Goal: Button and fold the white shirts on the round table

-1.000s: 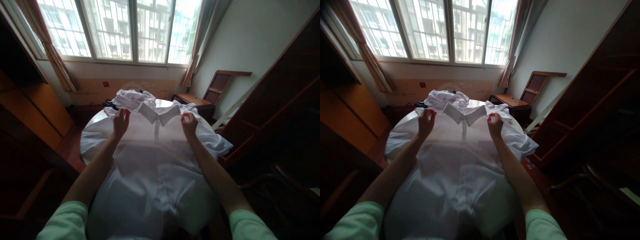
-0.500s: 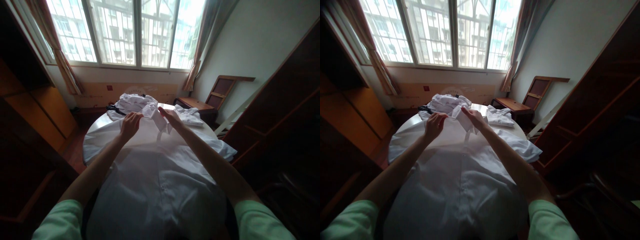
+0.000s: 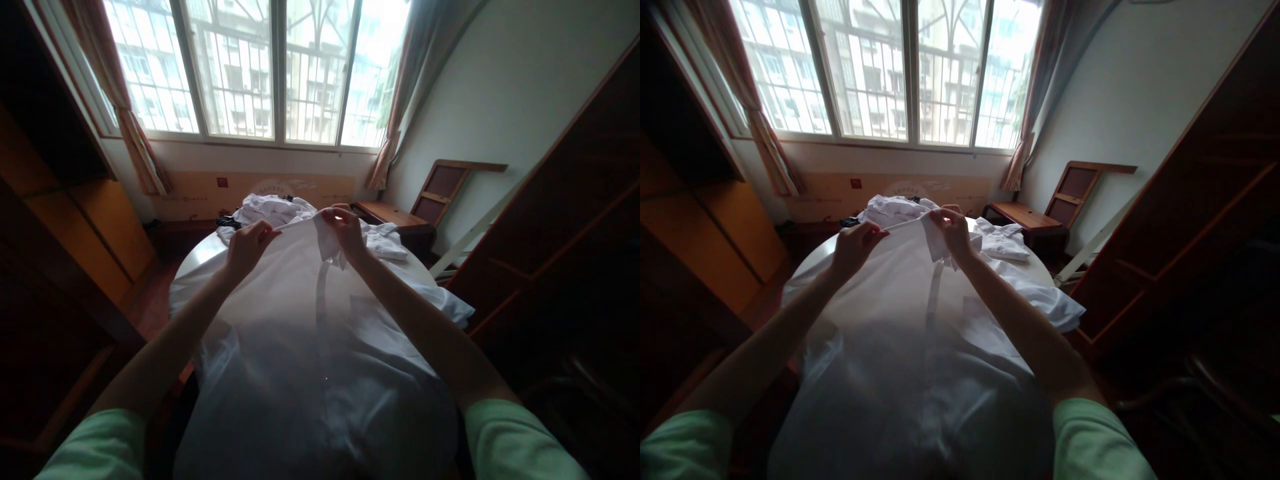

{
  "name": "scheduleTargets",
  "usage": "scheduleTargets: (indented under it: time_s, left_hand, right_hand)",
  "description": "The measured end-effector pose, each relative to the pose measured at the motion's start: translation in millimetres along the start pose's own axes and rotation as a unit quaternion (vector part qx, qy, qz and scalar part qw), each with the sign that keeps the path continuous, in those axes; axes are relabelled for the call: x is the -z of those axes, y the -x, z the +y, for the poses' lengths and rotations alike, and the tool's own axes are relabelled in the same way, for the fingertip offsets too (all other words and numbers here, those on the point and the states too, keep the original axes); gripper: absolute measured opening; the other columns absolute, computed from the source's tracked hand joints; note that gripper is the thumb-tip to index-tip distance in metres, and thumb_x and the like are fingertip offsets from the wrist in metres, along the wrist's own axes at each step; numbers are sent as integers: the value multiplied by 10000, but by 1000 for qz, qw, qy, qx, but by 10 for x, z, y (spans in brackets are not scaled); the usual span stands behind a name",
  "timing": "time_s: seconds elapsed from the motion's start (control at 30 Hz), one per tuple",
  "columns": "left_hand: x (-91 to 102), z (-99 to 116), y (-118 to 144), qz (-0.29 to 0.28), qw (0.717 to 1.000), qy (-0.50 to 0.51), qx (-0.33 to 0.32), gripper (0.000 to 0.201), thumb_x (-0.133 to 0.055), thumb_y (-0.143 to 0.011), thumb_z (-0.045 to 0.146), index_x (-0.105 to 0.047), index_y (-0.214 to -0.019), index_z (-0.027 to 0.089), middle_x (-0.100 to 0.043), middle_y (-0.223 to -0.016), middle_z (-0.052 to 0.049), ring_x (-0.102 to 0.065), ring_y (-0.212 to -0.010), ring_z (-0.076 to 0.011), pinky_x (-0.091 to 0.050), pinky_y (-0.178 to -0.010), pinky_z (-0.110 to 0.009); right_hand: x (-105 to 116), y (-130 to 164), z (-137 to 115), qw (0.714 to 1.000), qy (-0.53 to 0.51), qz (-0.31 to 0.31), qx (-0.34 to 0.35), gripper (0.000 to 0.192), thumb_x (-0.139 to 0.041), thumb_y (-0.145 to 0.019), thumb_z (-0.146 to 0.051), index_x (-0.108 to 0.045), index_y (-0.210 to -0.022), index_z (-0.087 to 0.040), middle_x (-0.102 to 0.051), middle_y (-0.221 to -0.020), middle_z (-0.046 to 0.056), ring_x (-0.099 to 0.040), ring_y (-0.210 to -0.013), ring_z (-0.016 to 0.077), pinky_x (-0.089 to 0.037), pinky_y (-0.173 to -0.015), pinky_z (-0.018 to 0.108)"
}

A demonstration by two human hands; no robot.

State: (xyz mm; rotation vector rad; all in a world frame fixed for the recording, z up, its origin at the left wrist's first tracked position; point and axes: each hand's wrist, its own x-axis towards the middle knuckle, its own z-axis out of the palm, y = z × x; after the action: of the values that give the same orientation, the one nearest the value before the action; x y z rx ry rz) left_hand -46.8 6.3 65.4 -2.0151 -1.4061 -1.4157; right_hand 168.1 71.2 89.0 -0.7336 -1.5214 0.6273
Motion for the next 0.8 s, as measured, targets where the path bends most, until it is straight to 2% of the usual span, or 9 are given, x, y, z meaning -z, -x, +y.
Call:
scheduleTargets:
  time_s: [0.07,0.13,0.3,0.4,0.47,0.53,0.67,0.73,0.8]
  left_hand:
    - [43,33,-18,8,1000,-2,3,368,-575,-791,502,-530,-629,175,-498,-508,36,-432,-475,-77,-299,-491,-206]
    - [78,26,-39,7,1000,2,9,408,-593,-766,522,-499,-577,173,-442,-472,48,-395,-460,-70,-283,-480,-206]
    - [213,-236,-92,-54,998,21,39,463,-652,-678,543,-453,-485,173,-342,-427,61,-308,-436,-67,-245,-443,-214]
    - [343,-398,-124,-97,993,44,51,464,-625,-685,538,-446,-453,179,-343,-430,51,-296,-440,-74,-238,-433,-221]
    - [428,-437,-152,-96,991,65,63,441,-598,-703,529,-462,-461,186,-362,-436,45,-305,-442,-80,-247,-432,-223]
    - [498,-429,-183,-66,991,87,78,404,-578,-717,518,-490,-493,193,-393,-454,40,-324,-449,-86,-257,-432,-224]
    - [566,-414,-223,-22,993,66,92,356,-598,-704,505,-541,-541,193,-419,-461,38,-344,-451,-87,-255,-428,-220]
    - [557,-457,-223,-30,993,52,99,361,-599,-702,513,-554,-549,189,-426,-458,34,-349,-443,-84,-255,-421,-217]
    - [523,-532,-213,-63,988,85,109,374,-577,-710,537,-564,-579,186,-466,-487,20,-385,-446,-89,-280,-412,-213]
  right_hand:
    - [13,40,4,998,18,26,49,267,-648,-692,-471,-640,-651,-208,-591,-926,30,-549,-890,159,-446,-763,300]
    - [42,69,18,997,28,29,68,246,-623,-726,-457,-644,-683,-215,-597,-947,33,-541,-941,164,-435,-798,310]
    - [221,18,76,997,47,55,34,290,-512,-798,-474,-603,-717,-211,-557,-689,-4,-529,-698,147,-411,-608,266]
    - [334,-72,71,991,89,86,55,309,-493,-813,-480,-564,-688,-207,-496,-626,-16,-496,-656,137,-378,-576,254]
    - [372,-112,29,987,109,93,78,324,-475,-828,-486,-540,-675,-208,-473,-622,-16,-492,-665,136,-375,-585,251]
    - [381,-117,-35,982,128,94,103,336,-458,-843,-483,-510,-655,-209,-457,-624,-14,-491,-676,137,-375,-602,253]
    - [372,-62,-143,965,202,54,157,327,-503,-833,-441,-457,-606,-210,-473,-658,-6,-487,-690,139,-377,-659,265]
    - [376,-40,-150,960,223,20,167,315,-522,-822,-429,-454,-603,-213,-484,-663,-6,-486,-686,139,-377,-671,268]
    - [386,-41,-123,964,212,-1,159,314,-518,-819,-438,-456,-606,-215,-487,-654,-8,-480,-674,137,-378,-664,267]
